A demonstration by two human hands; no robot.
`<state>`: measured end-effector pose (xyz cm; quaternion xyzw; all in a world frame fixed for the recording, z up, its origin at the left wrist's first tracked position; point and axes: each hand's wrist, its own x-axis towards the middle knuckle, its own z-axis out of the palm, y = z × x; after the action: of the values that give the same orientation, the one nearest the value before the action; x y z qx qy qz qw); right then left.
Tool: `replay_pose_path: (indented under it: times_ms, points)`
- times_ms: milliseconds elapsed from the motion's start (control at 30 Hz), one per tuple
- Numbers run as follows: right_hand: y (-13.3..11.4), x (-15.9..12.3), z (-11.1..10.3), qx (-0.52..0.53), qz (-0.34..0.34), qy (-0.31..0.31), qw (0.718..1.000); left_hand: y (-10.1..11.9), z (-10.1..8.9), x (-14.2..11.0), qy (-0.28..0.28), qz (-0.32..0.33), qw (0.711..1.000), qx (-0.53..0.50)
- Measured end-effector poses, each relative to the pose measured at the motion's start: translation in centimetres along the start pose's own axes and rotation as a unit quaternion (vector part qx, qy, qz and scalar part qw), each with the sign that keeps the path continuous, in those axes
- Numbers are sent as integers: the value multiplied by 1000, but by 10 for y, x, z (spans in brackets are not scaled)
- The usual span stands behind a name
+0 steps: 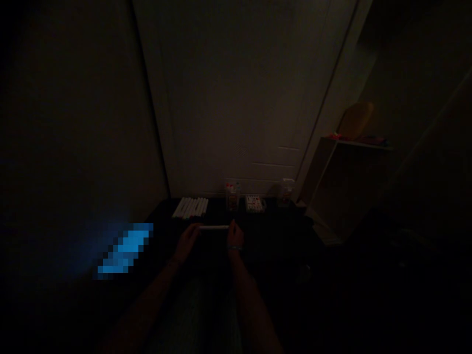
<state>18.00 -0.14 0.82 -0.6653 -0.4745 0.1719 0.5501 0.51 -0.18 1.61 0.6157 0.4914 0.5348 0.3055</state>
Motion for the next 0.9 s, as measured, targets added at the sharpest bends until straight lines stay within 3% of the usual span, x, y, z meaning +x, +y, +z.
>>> replay_pose_path:
  times_ms: [200, 400, 700, 900]
  points:
    - [0, -1, 1, 33, -33, -32, 998, -10, -1, 2, 40, -13, 998, 56]
    - [-1, -3, 1, 25, -64, -61, 996, -3, -1, 0, 71, -39, 995, 55]
    - [-1, -3, 2, -23, -25, -24, 999, 0, 2, 0, 24, -9, 999, -23]
    - [-6, -4, -1, -38, -32, -26, 998, -2, 0, -1, 21, -19, 1000, 4]
